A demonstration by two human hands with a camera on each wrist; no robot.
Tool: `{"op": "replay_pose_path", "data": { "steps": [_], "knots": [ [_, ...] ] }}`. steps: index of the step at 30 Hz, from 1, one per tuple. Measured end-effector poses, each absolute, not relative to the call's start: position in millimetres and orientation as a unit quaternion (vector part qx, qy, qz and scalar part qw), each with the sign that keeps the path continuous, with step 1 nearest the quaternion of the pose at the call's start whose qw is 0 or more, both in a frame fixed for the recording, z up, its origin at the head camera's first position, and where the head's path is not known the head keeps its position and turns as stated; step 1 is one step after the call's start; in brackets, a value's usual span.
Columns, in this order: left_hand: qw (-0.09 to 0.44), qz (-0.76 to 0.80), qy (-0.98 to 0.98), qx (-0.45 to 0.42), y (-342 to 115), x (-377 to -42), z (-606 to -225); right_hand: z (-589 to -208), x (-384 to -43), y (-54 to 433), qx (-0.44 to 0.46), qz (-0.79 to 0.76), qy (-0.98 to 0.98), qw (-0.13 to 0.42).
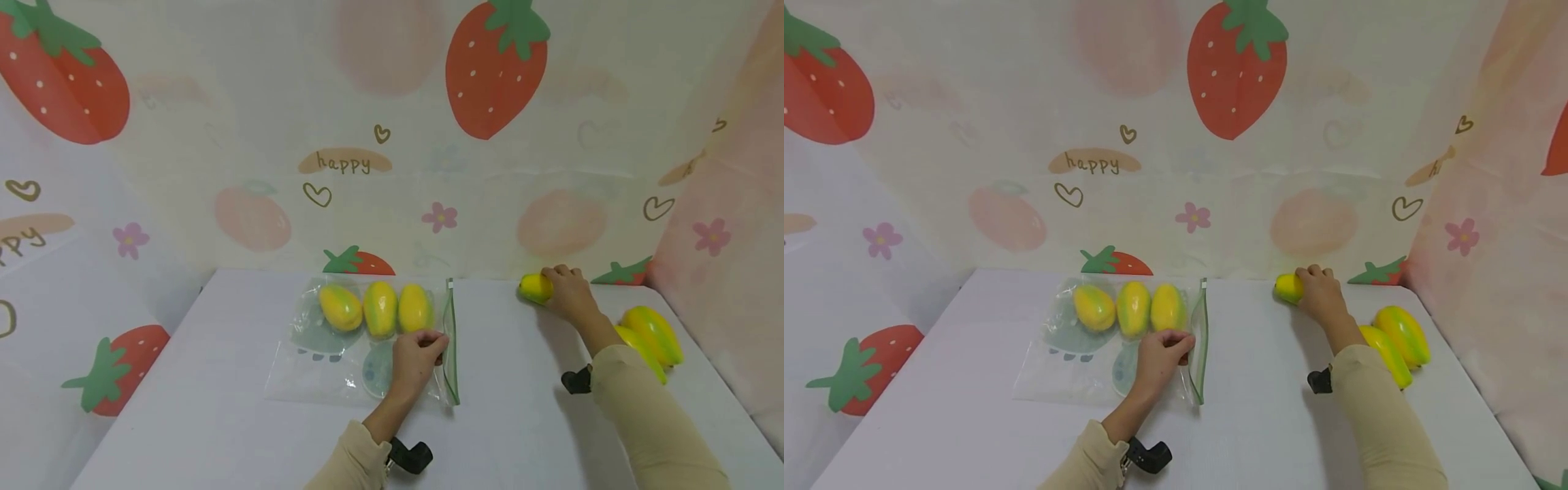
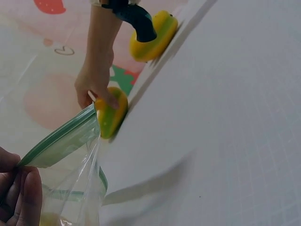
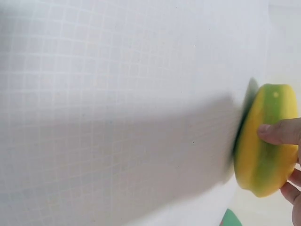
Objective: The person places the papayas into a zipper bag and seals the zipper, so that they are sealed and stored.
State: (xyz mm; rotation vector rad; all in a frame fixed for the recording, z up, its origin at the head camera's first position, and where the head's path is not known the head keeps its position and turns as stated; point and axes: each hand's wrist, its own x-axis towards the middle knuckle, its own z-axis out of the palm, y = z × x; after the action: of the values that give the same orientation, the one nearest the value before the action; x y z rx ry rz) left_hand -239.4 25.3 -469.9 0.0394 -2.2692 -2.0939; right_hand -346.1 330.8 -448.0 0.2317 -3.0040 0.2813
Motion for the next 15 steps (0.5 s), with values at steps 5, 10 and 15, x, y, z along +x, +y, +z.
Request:
{"op": "replay_pose_path", "data": {
  "steps": [5,10,15],
  "knots": [
    [0.021,-0.679,-0.734,0.012,24.9,-239.1,-470.0,-448.8,-347.0,331.8,0.072,0.093,-0.992,0.053],
    [0.024,-0.681,-0.732,0.011,24.6,-239.5,-470.7,-447.9,-347.1,331.5,0.073,0.091,-0.992,0.051],
    [0.022,-0.684,-0.729,0.007,23.1,-240.1,-470.0,-448.4,-346.8,330.9,0.076,0.093,-0.991,0.053]
  ]
}}
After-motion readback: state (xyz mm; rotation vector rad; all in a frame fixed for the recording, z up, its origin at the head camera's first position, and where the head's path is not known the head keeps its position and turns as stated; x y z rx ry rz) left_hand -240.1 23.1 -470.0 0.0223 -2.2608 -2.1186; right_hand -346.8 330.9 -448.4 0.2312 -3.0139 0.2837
